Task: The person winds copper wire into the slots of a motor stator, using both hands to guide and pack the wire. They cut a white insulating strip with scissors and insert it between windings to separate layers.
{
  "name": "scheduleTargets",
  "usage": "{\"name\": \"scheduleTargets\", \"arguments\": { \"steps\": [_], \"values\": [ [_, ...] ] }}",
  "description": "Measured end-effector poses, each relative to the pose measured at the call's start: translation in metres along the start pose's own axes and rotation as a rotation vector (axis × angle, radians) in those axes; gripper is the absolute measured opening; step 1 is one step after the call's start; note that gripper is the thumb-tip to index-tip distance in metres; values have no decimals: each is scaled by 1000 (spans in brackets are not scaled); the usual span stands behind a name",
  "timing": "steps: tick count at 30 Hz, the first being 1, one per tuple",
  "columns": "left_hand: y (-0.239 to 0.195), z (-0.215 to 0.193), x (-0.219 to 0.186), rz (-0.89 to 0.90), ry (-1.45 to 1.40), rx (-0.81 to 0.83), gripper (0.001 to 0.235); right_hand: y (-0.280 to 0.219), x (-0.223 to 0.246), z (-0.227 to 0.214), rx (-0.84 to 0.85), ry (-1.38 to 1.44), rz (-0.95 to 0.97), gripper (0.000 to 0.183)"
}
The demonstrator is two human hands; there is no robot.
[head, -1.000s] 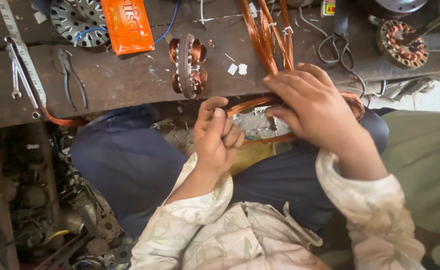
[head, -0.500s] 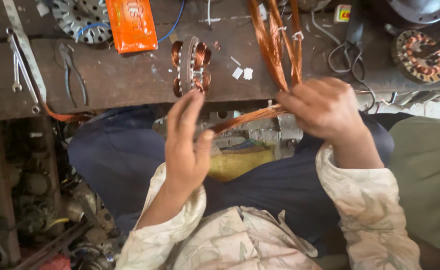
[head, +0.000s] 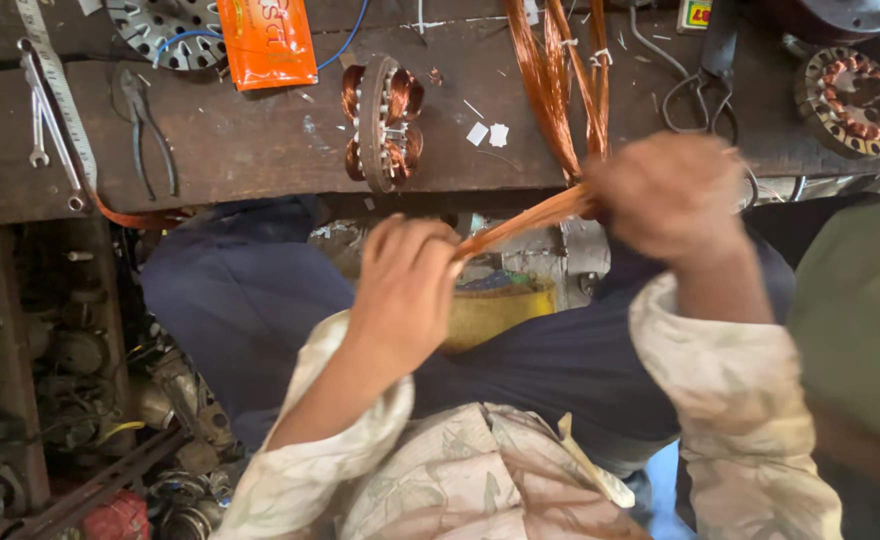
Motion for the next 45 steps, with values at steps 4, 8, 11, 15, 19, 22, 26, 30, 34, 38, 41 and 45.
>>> {"name": "scheduleTargets", "arguments": {
  "steps": [4,8,11,15,19,22,26,30,34,38,41,45],
  "values": [
    [-17,-9,5,-2,-449,8,10,-20,-18,3,57,-58,110,21],
    [-31,22,3,-97,-1423,-73,20,-26,-38,6,-73,108,274,19],
    [-37,55,-17,-109,-1949,-224,24,-32,-79,10,-157,207,501,18],
    [-39,88,-36,-147,-2032,-305,35,-57,-128,-3,-198,142,681,22],
    [-30,108,-52,-238,-2109,-240,31,-89,-160,-3,-204,97,880,19],
    [-16,108,-43,-262,-2154,-330,32,-105,-165,-8,-295,204,951,17],
    [17,110,-11,-384,-2137,-477,18,-100,-155,-29,-326,235,890,37],
    [53,84,16,-281,-2091,-538,37,-77,-127,-36,-266,244,872,69],
    [62,68,24,-266,-2018,-506,40,-33,-53,-51,-313,-102,559,78],
    [37,68,24,-205,-1924,-470,36,2,26,-8,26,54,178,58],
    [6,80,25,-222,-1936,-378,31,9,39,25,218,41,229,39],
    [-29,90,35,-327,-2077,-363,27,18,64,39,249,26,55,42]
  ]
}}
Point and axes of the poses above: each hand's wrist, its own y-axis towards the middle knuckle, its own z-axis out of the palm, x = y × z, the point moved 10 cm from there along y, towards the middle knuckle, and after that the axes turned 5 degrees about z, right-handed, at the moved point
